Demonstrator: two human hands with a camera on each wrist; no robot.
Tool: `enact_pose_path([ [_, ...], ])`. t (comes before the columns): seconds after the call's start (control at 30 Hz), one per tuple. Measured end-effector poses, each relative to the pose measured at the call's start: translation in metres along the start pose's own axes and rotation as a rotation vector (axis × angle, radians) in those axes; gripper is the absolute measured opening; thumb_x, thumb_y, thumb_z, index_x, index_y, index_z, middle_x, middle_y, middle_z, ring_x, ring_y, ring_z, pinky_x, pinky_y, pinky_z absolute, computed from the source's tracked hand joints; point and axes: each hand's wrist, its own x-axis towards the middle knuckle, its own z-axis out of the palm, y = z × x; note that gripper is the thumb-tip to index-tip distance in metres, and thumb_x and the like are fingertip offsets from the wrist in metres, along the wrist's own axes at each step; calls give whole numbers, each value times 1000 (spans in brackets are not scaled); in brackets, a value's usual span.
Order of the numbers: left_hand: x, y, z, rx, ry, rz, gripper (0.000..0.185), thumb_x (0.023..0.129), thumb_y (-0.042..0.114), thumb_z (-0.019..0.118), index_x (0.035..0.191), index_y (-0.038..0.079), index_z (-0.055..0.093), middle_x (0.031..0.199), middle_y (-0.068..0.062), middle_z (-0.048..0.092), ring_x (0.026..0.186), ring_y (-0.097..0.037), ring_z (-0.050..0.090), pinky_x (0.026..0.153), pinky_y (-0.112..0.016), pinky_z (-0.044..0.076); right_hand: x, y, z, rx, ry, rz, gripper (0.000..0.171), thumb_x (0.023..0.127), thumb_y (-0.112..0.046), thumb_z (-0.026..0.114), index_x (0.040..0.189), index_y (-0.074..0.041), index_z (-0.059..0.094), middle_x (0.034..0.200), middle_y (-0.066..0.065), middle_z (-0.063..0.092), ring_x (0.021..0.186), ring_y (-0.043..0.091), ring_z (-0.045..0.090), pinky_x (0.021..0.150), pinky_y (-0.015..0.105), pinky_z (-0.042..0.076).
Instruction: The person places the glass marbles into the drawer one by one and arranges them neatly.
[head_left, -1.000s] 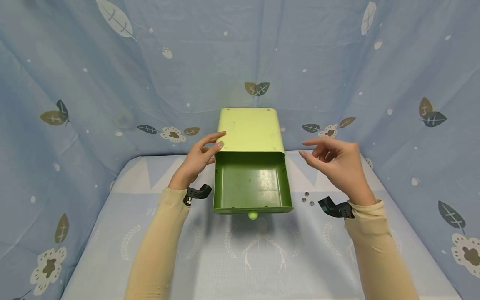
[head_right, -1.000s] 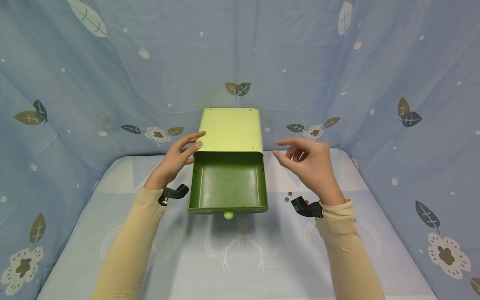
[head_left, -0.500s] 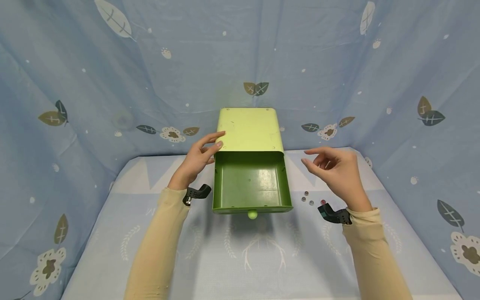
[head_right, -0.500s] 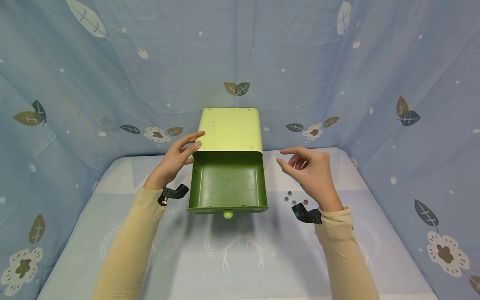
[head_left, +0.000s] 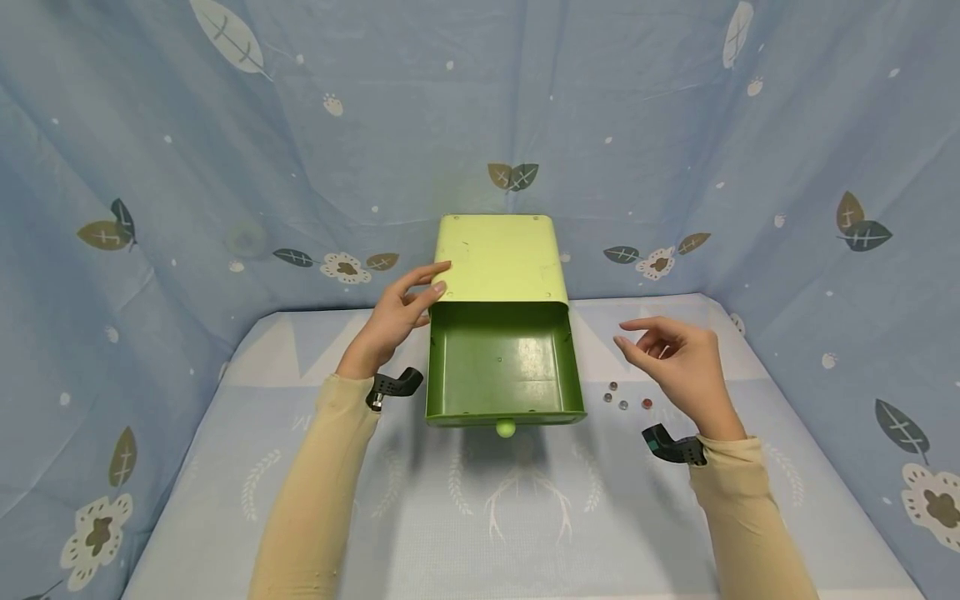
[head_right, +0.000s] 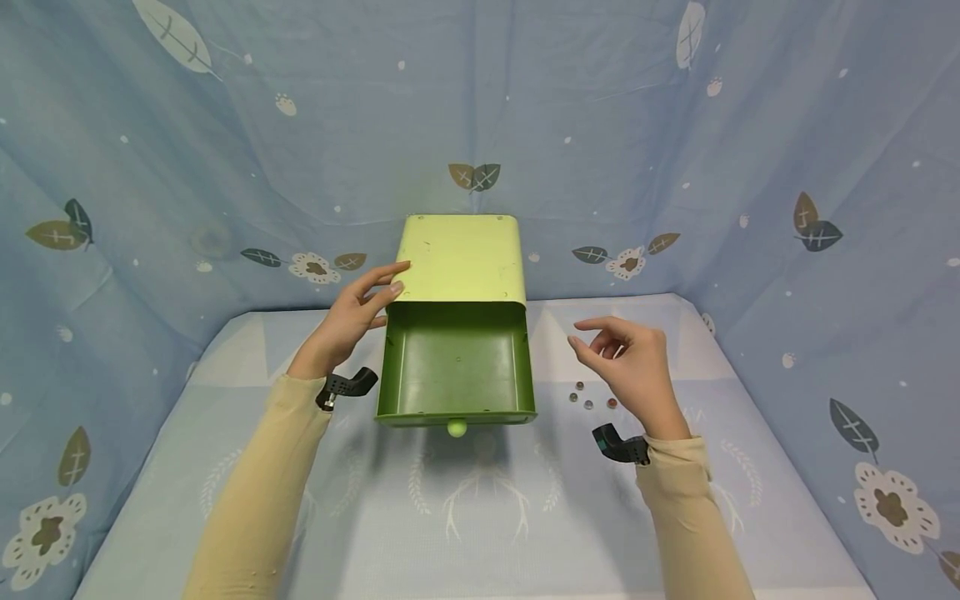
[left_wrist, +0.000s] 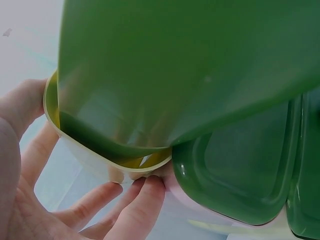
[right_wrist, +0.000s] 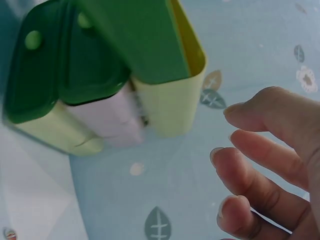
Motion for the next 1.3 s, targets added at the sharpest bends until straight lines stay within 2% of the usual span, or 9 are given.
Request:
enact_pose_path([
  [0.23,0,-1,0,7,2,-2,49,113,45,63,161,35,57,163,-9,37,148,-32,48,122,-65,40,-16,19,4,-25,7,51,17,96,-12,88,113,-11,86,74,0,71,63,16,63,58,21,49],
  [0.37,1,-1,0,4,1,-4,49,113,45,63,161,35,57,163,-9,37,148,-32,48,122,-65,40,-26,30,9,-32,1,88,16,97,-15,88,113,-10,86,73,0,70,60,17,64,52,23,47],
  [0.53,1,-2,0,-1,5,-5,49,113,44,63,161,34,57,163,-10,37,148,-33,48,122,-66,40,-35,42,14,-15,-14,149,17,98,-18,88,113,-9,86,72,3,69,53,18,66,48,26,51],
  [0.7,1,-1,0,-8,8,-5,50,113,44,64,161,34,58,163,-10,37,148,-33,49,122,-66,40,-43,53,20,-31,-29,201,19,98,-19,88,113,-8,85,72,3,70,57,25,67,50,26,51],
  [0.9,0,-1,0,1,3,-1,51,113,44,64,162,33,56,165,-11,36,150,-35,47,122,-67,39,-52,64,29,-55,-55,248,22,96,-19,89,113,-5,86,74,2,69,62,17,61,51,24,47],
  [1.1,0,0,0,7,3,-7,50,113,45,63,162,34,56,164,-10,36,149,-34,47,122,-66,39,-59,73,36,-19,-85,306,22,95,-14,89,114,-3,85,75,4,70,64,18,65,53,25,49],
  [1.3,0,0,1,9,4,-8,50,114,44,63,162,34,56,164,-9,37,148,-33,48,121,-65,40,-63,80,40,-59,-94,313,22,95,-12,89,114,0,84,73,5,69,62,18,62,52,25,47],
])
